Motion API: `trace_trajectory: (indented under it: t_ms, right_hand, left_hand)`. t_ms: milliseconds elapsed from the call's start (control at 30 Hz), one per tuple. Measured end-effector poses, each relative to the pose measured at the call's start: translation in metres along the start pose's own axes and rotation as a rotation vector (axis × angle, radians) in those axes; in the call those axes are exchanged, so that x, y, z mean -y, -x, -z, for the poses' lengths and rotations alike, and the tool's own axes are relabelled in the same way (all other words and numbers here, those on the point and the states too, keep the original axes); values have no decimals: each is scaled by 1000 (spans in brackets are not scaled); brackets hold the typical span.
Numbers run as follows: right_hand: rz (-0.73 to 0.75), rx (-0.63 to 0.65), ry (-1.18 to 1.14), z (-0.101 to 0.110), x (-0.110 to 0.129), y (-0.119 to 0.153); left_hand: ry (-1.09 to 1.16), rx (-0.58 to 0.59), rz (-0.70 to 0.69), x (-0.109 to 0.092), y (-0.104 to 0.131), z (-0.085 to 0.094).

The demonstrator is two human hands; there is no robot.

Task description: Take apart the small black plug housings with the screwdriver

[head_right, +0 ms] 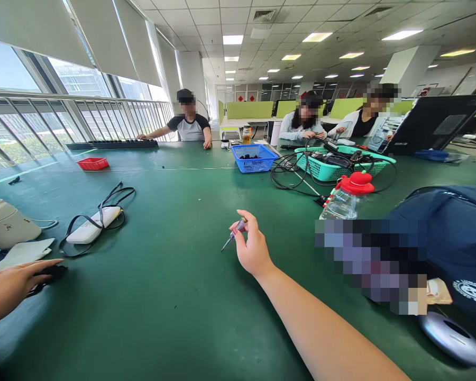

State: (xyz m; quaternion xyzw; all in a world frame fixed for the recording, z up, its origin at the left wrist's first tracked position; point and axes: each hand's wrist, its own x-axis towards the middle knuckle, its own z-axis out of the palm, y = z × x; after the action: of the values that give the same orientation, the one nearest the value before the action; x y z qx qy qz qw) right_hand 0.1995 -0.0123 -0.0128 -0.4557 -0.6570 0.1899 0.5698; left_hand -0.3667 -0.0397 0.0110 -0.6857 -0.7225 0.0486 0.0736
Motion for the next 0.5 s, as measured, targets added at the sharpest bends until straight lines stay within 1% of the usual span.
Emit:
trace_trajectory:
  t_ms: [133, 233, 300, 400, 433, 500]
  right_hand:
    - [-8, 6, -1, 0, 1, 0]
    - [-10, 7, 1, 0, 1, -1]
    - [-4, 4, 2, 0, 1, -1]
    - [8, -3, 1, 0, 1, -1]
    - [9, -3, 0, 0, 1, 0]
    - [7, -1, 1, 0, 1, 0]
  left_hand:
    - [-18, 46, 74, -10, 4, 6]
    - [29, 49, 153, -11, 8, 3]
    - [57, -12, 153, -8, 11, -7]
    - [45, -161, 153, 0, 17, -29]
    - [34, -183, 180, 3, 20, -37]
    - [42, -161, 240, 8, 25, -52]
